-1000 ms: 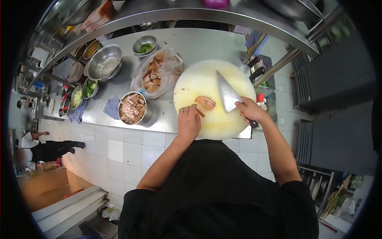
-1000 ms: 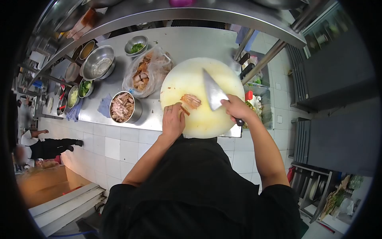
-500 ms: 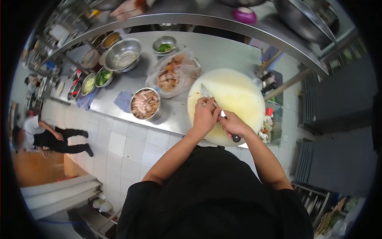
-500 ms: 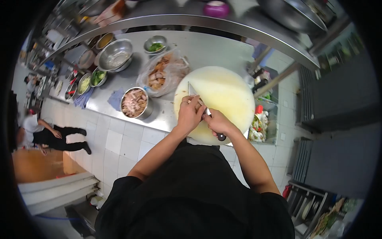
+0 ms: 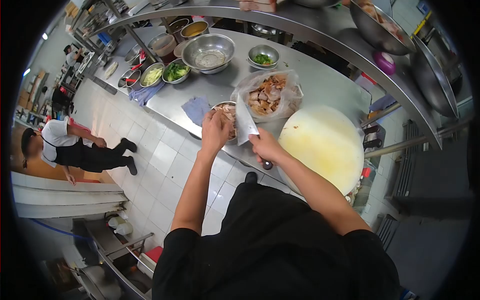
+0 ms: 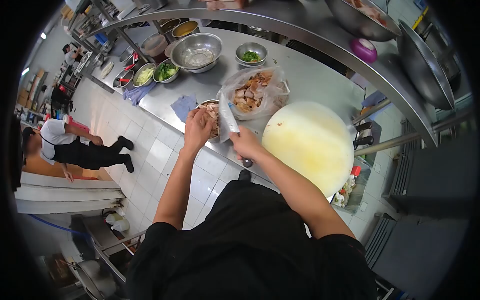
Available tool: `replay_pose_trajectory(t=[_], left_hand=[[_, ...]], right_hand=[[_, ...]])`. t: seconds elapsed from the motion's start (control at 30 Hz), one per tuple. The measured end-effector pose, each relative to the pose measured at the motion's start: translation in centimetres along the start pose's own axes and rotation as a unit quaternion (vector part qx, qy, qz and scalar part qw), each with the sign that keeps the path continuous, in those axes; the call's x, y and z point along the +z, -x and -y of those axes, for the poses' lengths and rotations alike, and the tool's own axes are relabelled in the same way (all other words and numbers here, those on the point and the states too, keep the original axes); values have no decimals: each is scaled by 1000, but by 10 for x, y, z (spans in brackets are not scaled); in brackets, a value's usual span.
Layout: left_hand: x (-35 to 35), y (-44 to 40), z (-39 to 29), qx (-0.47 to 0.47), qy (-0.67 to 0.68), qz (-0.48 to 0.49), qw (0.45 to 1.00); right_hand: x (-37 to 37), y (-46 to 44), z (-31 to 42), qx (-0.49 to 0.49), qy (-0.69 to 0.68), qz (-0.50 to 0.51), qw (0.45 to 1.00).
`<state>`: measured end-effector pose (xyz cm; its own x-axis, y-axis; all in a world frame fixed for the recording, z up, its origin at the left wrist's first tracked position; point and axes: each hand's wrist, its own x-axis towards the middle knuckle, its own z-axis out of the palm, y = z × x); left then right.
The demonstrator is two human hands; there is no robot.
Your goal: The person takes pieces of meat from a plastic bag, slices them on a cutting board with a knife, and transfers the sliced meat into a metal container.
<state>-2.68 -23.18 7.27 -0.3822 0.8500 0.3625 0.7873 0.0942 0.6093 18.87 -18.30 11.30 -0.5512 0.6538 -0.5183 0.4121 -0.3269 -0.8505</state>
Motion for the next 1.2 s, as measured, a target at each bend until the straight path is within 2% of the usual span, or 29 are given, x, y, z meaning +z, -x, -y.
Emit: replay_pose_trajectory(t=[0.13, 0.2, 0.23, 0.3, 0.33, 0.37, 0.43, 0.47, 0.5, 0.57, 0.6, 0.63, 0.7, 0.73, 0.77, 0.83, 0.87, 0.9, 0.97, 1.0, 1.03, 1.1, 1.13, 1.2], left_hand=[[-10, 1, -13, 3, -25, 0, 1000], [8, -6, -1, 83, -34, -3, 996], [21, -5, 7, 80, -30, 1, 996], [45, 2, 22, 168, -180, 29, 969], [48, -1, 25, 123, -151, 73, 978], [47, -4, 24, 124, -147, 73, 979], [37, -9, 21, 87, -132, 139, 978], [26, -19, 13, 62, -136, 190, 970], [17, -31, 4, 68, -132, 192, 970], [2, -57, -19, 0, -92, 244, 965], [11, -66, -24, 79, -119, 124, 982], [20, -80, -28, 85, -114, 124, 982], [45, -114, -37, 120, 39, 160, 979], [74, -123, -39, 65, 45, 168, 983], [95, -129, -32, 71, 48, 169, 982], [117, -141, -32, 94, -122, 359, 920], [118, -141, -35, 164, -183, 423, 872], [120, -134, -38, 169, -179, 420, 874], [133, -122, -32, 265, -299, 326, 857], [141, -125, -30, 232, -298, 397, 837], [145, -124, -27, 237, -298, 398, 835], [148, -124, -18, 302, -293, 393, 818], [142, -128, -19, 307, -294, 394, 815], [120, -144, -30, 262, -193, 442, 836]], right_hand=[[-23, 16, -17, 8, -16, -7, 1000], [-34, 25, -26, 10, -52, -24, 998], [-40, 33, -26, 15, -51, -26, 998], [-49, 52, -28, 24, -79, -53, 995], [-55, 58, -36, 16, -87, -63, 994], [-61, 66, -42, 17, -85, -67, 994], [-74, 86, -55, -7, -122, -110, 986], [-82, 94, -63, -8, -122, -116, 986], [-89, 102, -74, -2, -144, -150, 978], [-94, 115, -93, 6, -168, -192, 967], [-96, 119, -100, 7, -189, -216, 958], [-97, 119, -104, 5, -209, -240, 948], [-97, 112, -104, -7, -218, -261, 940], [-95, 110, -103, -15, -226, -276, 934], [-93, 109, -102, -18, -226, -282, 932], [-93, 106, -99, 8, -177, -269, 947], [-92, 107, -100, 1, -167, -268, 949], [-93, 107, -100, -2, -164, -273, 948], [-90, 109, -100, -14, -182, -284, 941], [-90, 110, -99, -19, -186, -287, 939], [-89, 110, -100, -19, -189, -291, 938], [-89, 108, -100, -20, -182, -297, 937], [-89, 109, -101, -21, -186, -300, 935], [-89, 111, -101, -18, -190, -295, 936]])
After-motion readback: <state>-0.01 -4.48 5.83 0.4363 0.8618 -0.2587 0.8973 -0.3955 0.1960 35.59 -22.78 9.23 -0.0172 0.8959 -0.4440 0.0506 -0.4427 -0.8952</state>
